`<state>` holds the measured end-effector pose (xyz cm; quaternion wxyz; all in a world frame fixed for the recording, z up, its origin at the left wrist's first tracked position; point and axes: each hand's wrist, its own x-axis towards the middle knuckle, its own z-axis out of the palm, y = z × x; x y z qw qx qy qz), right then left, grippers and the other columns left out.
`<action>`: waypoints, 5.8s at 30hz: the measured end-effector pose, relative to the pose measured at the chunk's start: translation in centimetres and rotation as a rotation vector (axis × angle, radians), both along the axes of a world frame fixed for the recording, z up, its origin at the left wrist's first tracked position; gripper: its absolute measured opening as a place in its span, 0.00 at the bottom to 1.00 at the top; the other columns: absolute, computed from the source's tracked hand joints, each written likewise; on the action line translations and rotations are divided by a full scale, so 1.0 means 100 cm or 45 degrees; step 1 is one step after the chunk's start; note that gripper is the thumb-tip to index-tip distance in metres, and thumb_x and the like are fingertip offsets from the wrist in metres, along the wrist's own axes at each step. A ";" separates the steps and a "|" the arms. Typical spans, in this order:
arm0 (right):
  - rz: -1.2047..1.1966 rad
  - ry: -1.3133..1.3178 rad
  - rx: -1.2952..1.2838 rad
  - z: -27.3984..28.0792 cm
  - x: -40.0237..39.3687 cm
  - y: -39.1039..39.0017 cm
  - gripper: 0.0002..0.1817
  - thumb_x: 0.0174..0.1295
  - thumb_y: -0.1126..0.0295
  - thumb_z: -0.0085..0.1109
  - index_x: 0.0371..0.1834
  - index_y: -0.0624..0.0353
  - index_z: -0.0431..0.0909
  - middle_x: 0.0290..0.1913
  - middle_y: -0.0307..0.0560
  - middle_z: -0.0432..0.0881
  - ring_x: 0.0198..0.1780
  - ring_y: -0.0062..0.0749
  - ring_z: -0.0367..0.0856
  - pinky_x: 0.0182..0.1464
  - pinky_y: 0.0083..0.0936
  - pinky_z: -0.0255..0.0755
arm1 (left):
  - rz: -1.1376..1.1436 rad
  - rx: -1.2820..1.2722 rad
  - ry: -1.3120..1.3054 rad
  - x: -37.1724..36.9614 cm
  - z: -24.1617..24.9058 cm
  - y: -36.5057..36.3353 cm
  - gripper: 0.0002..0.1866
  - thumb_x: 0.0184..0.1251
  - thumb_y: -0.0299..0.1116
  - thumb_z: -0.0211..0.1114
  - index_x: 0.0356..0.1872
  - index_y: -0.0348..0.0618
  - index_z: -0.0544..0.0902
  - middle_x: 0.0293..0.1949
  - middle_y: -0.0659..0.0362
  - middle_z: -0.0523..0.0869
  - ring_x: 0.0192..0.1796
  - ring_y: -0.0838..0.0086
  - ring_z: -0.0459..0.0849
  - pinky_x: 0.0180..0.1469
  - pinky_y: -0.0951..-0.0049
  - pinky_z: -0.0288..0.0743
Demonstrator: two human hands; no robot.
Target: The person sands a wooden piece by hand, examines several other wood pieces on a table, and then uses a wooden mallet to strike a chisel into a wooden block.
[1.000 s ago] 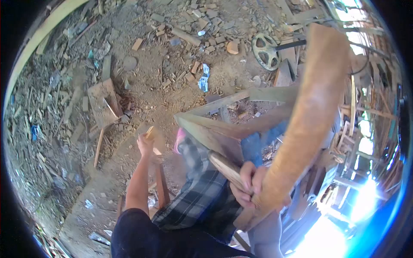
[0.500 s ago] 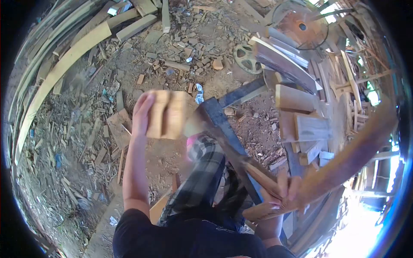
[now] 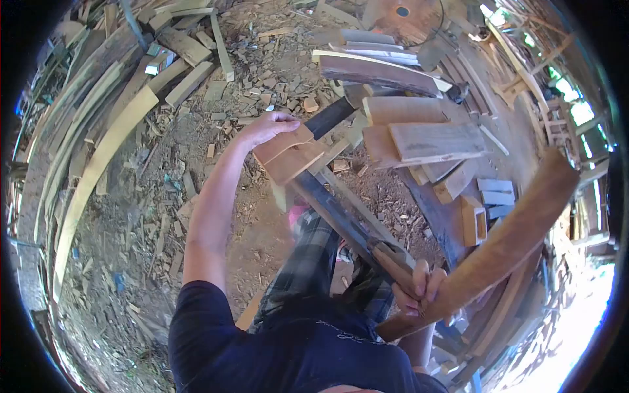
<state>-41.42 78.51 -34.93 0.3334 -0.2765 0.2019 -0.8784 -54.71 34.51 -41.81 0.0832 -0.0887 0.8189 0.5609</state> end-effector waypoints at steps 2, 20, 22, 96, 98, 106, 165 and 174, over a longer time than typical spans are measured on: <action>-0.023 -0.024 0.008 -0.005 0.001 -0.002 0.26 0.43 0.57 0.76 0.32 0.61 0.68 0.42 0.47 0.64 0.29 0.32 0.67 0.21 0.18 0.65 | 0.020 -0.001 -0.011 -0.003 -0.005 -0.002 0.30 0.64 0.55 0.66 0.57 0.42 0.80 0.49 0.58 0.84 0.50 0.74 0.80 0.55 0.74 0.70; 0.114 0.002 0.095 0.019 -0.032 -0.070 0.33 0.28 0.55 0.74 0.38 0.61 0.72 0.49 0.50 0.66 0.34 0.32 0.71 0.22 0.21 0.68 | -0.681 -0.491 1.006 0.107 0.084 0.167 0.33 0.42 0.29 0.74 0.56 0.48 0.77 0.48 0.56 0.81 0.55 0.59 0.78 0.57 0.60 0.72; -0.029 -0.014 0.309 0.047 -0.025 -0.075 0.36 0.29 0.56 0.74 0.44 0.62 0.71 0.54 0.53 0.66 0.33 0.34 0.73 0.23 0.23 0.69 | -0.588 -0.389 1.088 0.093 0.052 0.160 0.30 0.41 0.28 0.74 0.52 0.48 0.78 0.45 0.56 0.82 0.51 0.59 0.79 0.52 0.61 0.72; -1.237 1.420 1.283 0.224 -0.093 -0.091 0.28 0.54 0.59 0.67 0.53 0.65 0.73 0.42 0.49 0.83 0.41 0.28 0.83 0.46 0.23 0.75 | 0.698 0.353 1.100 -0.018 0.064 0.094 0.10 0.61 0.33 0.72 0.26 0.38 0.83 0.21 0.69 0.78 0.23 0.86 0.72 0.25 0.78 0.66; -1.083 1.564 1.417 0.176 -0.112 -0.098 0.25 0.54 0.63 0.65 0.54 0.63 0.75 0.35 0.55 0.85 0.35 0.35 0.86 0.38 0.30 0.79 | 0.677 0.386 1.016 -0.015 0.063 0.091 0.11 0.61 0.33 0.72 0.24 0.39 0.82 0.20 0.70 0.78 0.22 0.86 0.71 0.25 0.78 0.65; -1.170 1.663 1.433 0.220 -0.119 -0.097 0.38 0.48 0.54 0.69 0.62 0.63 0.69 0.41 0.54 0.83 0.44 0.40 0.83 0.50 0.34 0.74 | 0.759 0.337 0.961 -0.018 0.060 0.091 0.15 0.59 0.36 0.74 0.20 0.41 0.79 0.17 0.69 0.76 0.20 0.85 0.70 0.24 0.77 0.64; -0.976 1.904 1.891 0.145 -0.128 -0.108 0.33 0.48 0.55 0.69 0.54 0.65 0.75 0.38 0.53 0.85 0.39 0.39 0.86 0.47 0.33 0.78 | 0.685 0.428 0.969 -0.041 0.031 0.079 0.15 0.58 0.33 0.72 0.18 0.42 0.76 0.19 0.70 0.74 0.23 0.85 0.68 0.27 0.74 0.63; -0.792 1.053 0.910 0.224 -0.068 -0.101 0.28 0.58 0.59 0.67 0.51 0.68 0.67 0.36 0.47 0.78 0.30 0.23 0.80 0.31 0.20 0.77 | 0.756 0.958 1.064 -0.011 0.067 0.080 0.16 0.62 0.27 0.69 0.21 0.50 0.69 0.13 0.70 0.66 0.10 0.85 0.58 0.14 0.79 0.49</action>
